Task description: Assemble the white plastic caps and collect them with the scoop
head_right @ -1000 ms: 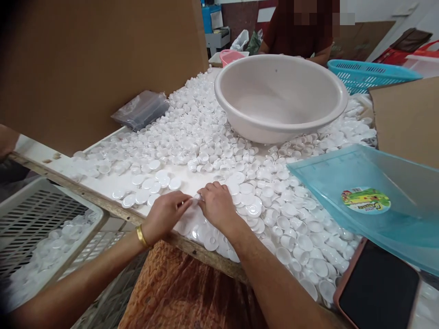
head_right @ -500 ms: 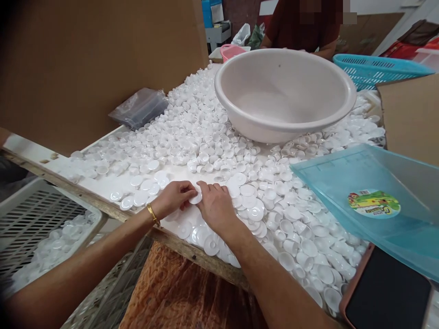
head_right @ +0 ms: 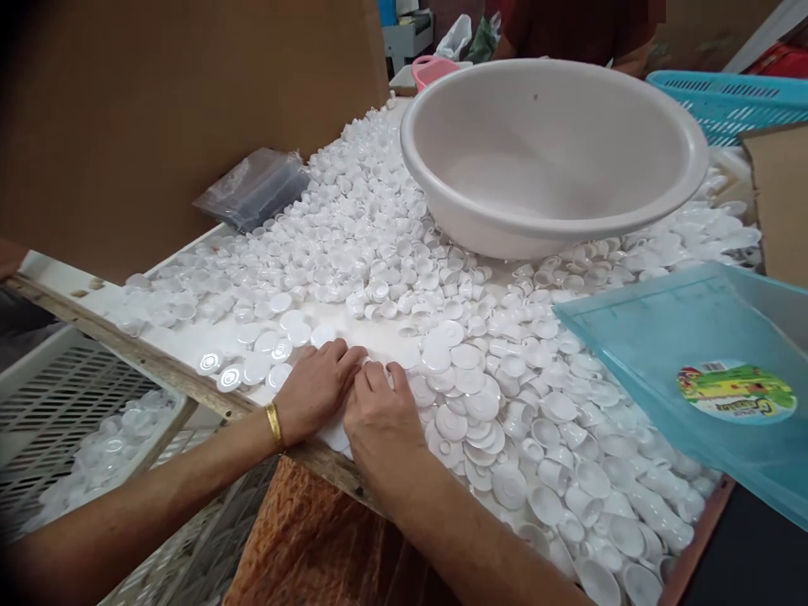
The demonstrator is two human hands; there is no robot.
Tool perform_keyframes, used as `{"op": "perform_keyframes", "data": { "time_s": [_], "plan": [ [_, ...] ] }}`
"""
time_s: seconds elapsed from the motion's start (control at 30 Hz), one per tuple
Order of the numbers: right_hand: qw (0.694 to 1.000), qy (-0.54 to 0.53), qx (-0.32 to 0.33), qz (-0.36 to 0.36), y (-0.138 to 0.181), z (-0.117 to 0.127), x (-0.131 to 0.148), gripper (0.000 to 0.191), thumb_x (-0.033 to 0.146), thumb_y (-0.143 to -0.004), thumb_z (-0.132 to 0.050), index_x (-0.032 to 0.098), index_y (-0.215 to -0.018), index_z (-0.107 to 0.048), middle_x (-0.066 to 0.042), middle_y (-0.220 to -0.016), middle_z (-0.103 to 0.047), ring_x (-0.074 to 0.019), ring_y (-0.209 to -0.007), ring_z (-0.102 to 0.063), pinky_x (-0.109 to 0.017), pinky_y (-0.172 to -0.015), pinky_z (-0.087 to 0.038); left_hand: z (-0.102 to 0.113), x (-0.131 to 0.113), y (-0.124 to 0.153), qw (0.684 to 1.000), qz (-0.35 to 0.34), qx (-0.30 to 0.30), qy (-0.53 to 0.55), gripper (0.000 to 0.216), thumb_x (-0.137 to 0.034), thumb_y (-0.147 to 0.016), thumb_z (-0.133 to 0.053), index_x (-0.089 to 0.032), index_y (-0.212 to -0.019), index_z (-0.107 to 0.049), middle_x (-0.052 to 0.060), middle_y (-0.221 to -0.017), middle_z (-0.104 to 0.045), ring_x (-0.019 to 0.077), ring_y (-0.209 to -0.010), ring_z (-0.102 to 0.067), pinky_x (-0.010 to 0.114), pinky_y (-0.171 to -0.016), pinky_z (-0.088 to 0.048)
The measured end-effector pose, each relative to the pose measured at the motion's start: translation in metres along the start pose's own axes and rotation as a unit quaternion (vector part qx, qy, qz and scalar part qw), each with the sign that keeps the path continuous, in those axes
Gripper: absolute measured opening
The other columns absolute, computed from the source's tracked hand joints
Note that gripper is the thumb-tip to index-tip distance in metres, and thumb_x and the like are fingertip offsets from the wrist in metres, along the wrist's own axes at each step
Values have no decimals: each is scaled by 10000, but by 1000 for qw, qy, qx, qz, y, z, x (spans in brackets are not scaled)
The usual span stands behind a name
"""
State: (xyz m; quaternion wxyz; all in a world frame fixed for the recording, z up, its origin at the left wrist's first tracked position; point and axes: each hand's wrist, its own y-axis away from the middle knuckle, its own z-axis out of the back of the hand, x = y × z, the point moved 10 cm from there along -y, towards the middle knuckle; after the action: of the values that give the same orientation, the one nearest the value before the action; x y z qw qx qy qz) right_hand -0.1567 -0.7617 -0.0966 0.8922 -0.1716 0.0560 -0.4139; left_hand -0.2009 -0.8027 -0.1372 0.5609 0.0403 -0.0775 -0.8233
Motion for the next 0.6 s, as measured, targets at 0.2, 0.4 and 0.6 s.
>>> {"op": "perform_keyframes", "data": {
  "time_s": [0.2, 0.4, 0.6],
  "plan": [
    [1000, -17, 23, 3, -2, -11, 4, 207, 104, -801, -473, 72, -909, -647, -139, -926, -627, -234, -901, -504, -407, -937, -321, -6, 1, -1, 1000, 15, -10, 0, 286, -314, -918, -269, -230, -1042, -513, 77, -939, -500, 234, -885, -469, 381, -751, -342],
    [987, -151, 7, -47, 2, -9, -27, 252, 191, -872, -443, 185, -1057, -613, -34, -1126, -621, -175, -1007, -515, -375, -972, -290, 13, 35, 15, 993, 104, -52, -20, 314, -261, -891, -345, -258, -1177, -474, 86, -941, -508, 250, -905, -455, 375, -738, -337],
    [969, -128, -54, -204, 6, 18, -98, 240, 173, -875, -420, 173, -972, -640, -66, -1018, -654, -200, -957, -538, -359, -849, -348, 27, -3, 49, 999, 7, -38, 4, 172, -281, -837, -477, -214, -947, -590, 79, -944, -519, 248, -930, -435, 377, -760, -344]
  ]
}}
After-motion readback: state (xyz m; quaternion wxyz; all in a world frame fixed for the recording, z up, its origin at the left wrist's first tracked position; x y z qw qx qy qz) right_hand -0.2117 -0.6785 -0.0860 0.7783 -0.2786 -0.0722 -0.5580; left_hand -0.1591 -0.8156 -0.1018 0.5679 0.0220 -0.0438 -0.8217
